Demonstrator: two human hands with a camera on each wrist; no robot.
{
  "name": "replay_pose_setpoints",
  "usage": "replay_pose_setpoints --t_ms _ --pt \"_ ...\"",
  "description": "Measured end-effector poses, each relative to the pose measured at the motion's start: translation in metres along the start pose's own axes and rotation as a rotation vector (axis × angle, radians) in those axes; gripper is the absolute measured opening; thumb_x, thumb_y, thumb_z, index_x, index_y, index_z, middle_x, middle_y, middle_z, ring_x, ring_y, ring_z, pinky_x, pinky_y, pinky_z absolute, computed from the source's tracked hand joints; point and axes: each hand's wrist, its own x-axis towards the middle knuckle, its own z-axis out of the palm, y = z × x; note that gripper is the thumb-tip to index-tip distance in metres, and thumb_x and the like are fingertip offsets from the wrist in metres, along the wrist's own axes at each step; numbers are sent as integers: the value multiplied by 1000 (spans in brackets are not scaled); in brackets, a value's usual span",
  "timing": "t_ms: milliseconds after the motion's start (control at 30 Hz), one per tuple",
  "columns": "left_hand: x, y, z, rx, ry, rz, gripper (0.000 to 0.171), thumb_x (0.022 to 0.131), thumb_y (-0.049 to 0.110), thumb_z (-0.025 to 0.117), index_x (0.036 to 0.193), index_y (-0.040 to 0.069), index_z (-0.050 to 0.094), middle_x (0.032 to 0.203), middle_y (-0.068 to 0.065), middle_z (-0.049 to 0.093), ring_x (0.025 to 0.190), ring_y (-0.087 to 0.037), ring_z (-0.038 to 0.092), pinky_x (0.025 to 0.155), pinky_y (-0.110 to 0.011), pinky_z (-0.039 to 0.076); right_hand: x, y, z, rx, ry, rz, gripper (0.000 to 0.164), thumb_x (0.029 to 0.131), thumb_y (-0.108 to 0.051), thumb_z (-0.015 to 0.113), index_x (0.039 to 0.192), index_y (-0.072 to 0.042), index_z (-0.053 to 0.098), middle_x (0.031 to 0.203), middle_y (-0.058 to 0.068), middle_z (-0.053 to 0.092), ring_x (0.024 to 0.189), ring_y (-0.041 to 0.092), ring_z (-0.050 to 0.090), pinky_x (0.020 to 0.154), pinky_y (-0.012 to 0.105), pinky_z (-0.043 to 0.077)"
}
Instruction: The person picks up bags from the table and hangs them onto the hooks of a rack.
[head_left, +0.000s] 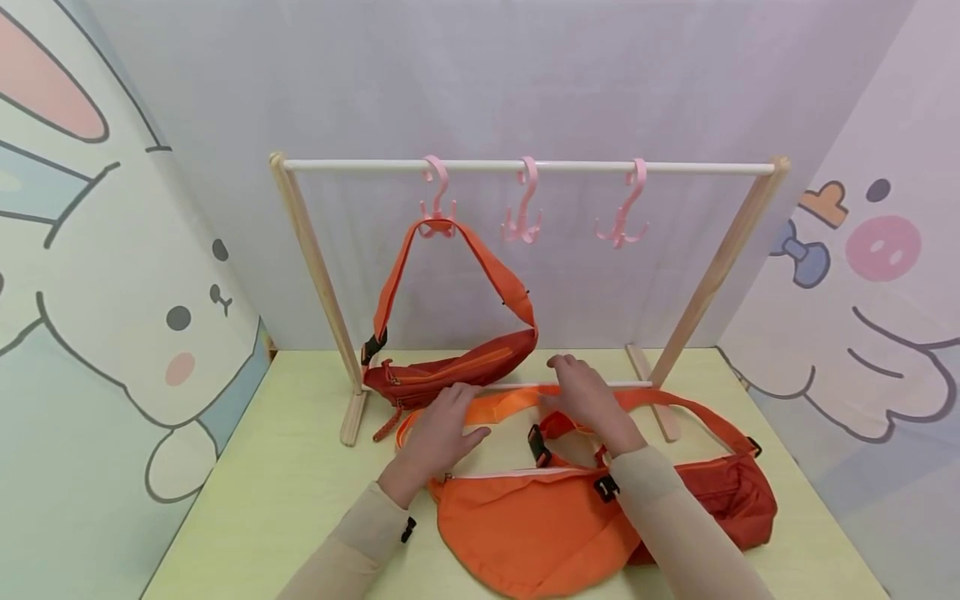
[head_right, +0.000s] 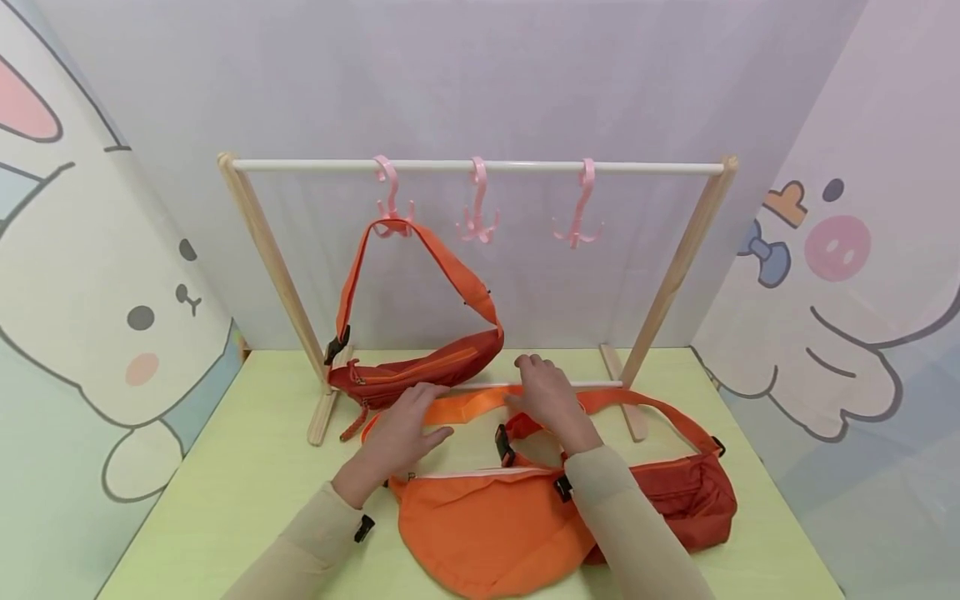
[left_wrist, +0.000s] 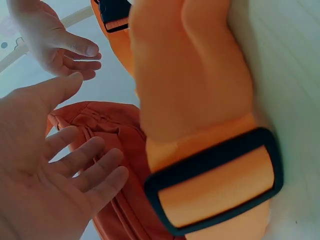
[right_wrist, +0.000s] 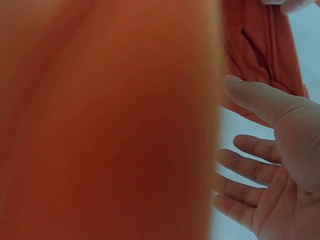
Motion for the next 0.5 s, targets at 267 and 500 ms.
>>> replay_pose_setpoints --t_ms 267,500 --pt "4 2 7 3 -115 -48 72 99 36 79 159 13 47 155 -6 53 140 -29 52 114 -50 45 8 2 9 -105 -44 -47 60 93 -29 85 137 3 60 126 19 64 109 37 62 99 52 54" --pt "5 1 15 26 -165 -67 75 99 36 78 160 9 44 159 -10 49 145 -32 48 118 -51 41 11 8 17 -190 -65 -36 56 91 -31 88 129 1 62 116 16 65 102 36 62 94 51 55"
